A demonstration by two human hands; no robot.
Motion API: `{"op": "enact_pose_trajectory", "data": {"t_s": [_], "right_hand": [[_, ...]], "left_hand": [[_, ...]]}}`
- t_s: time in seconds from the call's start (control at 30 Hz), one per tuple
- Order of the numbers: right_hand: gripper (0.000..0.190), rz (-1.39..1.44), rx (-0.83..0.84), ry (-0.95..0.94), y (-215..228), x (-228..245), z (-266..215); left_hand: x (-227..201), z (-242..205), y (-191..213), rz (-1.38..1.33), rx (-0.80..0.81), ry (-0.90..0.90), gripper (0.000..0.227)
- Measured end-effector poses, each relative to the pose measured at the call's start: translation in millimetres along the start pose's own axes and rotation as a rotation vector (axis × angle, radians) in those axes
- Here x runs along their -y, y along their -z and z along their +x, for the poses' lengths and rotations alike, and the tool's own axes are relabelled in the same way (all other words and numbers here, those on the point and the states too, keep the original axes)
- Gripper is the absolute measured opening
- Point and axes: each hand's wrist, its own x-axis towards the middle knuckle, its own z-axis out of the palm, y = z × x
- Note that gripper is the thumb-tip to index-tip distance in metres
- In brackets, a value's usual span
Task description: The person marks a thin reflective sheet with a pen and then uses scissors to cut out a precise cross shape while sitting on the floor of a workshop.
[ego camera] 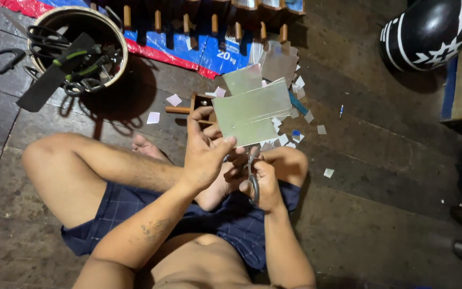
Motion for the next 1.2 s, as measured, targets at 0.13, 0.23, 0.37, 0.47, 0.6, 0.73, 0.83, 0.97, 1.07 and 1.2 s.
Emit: {"op": "enact_pose_trajectory", "data": {"t_s": [0.13,0.23,0.37,0.47,0.6,0.73,0.83,0.97,1.07,1.2], "right_hand": [[0.075,0.171,0.009,-0.079,6,3,1],[0.074,0.142,0.017,-0.089,11,-2,3],[0.069,0.010,0.038,-0.047,3,12,12],[0.064,0.032,0.038,-0.058,3,16,14],[0.064,-0.062,0.021,-0.042,3,16,16],[0.058,-0.117,0.023,-0.064,1,25,17],[0.058,-0.117,0.029,-0.083,2,24,17],[0.063,-0.130,0.035,-0.083,0,29,16],[0.064,-0.134,0.049,-0.085,-5,37,17],[0.064,-0.111,0.056,-0.106,-5,44,17]], "left_hand": [[-12,-3,-6,0.083,0.083,-0.035,0.068],[-14,-1,-5,0.174,0.120,-0.057,0.061],[-7,-1,1,0.116,0.143,-0.041,0.062],[-12,-2,-4,0.077,0.147,-0.078,0.069],[-15,-1,-3,0.110,0.159,-0.120,0.069],[-23,-2,-7,0.156,0.137,-0.085,0.066],[-34,-6,-12,0.190,0.135,-0.080,0.064],[-28,-1,-2,0.242,0.270,-0.248,0.086],[-25,2,0,0.209,0.180,-0.083,0.088],[-29,8,0,0.193,0.180,-0.011,0.093]]}}
